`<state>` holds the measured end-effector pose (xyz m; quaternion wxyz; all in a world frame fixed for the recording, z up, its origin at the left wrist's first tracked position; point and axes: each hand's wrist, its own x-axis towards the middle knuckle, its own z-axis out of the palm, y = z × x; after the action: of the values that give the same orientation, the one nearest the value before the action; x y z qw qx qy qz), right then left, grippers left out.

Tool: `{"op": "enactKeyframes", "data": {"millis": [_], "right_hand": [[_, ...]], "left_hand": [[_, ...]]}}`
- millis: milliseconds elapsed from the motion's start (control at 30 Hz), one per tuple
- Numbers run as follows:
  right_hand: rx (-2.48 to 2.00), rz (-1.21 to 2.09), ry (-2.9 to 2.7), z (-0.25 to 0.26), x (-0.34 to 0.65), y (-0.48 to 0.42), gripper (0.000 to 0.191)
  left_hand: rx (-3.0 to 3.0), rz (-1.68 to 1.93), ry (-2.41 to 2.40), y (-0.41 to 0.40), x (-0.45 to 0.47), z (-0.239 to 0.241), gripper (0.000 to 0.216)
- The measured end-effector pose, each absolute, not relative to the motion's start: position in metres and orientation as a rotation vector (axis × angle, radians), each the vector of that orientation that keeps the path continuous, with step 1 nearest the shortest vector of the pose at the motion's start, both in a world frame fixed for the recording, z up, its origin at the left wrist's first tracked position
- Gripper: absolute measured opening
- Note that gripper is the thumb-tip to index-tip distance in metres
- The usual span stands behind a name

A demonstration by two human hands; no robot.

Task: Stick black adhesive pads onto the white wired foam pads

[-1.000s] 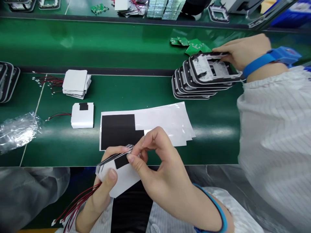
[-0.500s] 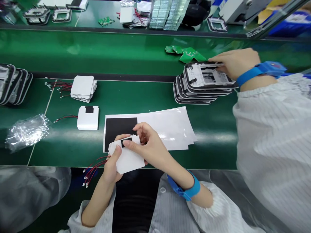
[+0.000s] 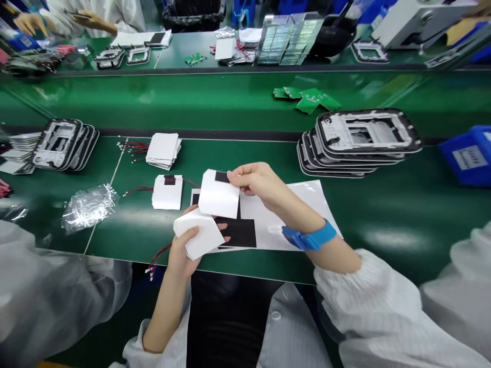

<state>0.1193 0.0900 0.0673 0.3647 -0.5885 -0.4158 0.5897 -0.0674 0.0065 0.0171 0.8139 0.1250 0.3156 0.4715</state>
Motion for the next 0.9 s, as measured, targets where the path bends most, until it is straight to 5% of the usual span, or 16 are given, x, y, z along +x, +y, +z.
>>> {"op": "enactKeyframes", "data": {"millis": [333, 733, 900], "right_hand": [[-1.407, 1.829, -1.357, 0.037, 0.059, 0.147, 0.036], [-1.767, 0.903, -1.863, 0.021, 0.006, 0.156, 0.024], [-1.847, 0.544, -2.102, 0.03, 0.007, 0.152, 0.041]], "left_hand": [[0.248, 1.041, 0.619, 0.008, -0.068, 0.011, 0.064], [0.143, 1.022, 0.627, 0.009, -0.076, 0.006, 0.069], [0.121, 1.005, 0.686, 0.01, -0.076, 0.009, 0.067]]}}
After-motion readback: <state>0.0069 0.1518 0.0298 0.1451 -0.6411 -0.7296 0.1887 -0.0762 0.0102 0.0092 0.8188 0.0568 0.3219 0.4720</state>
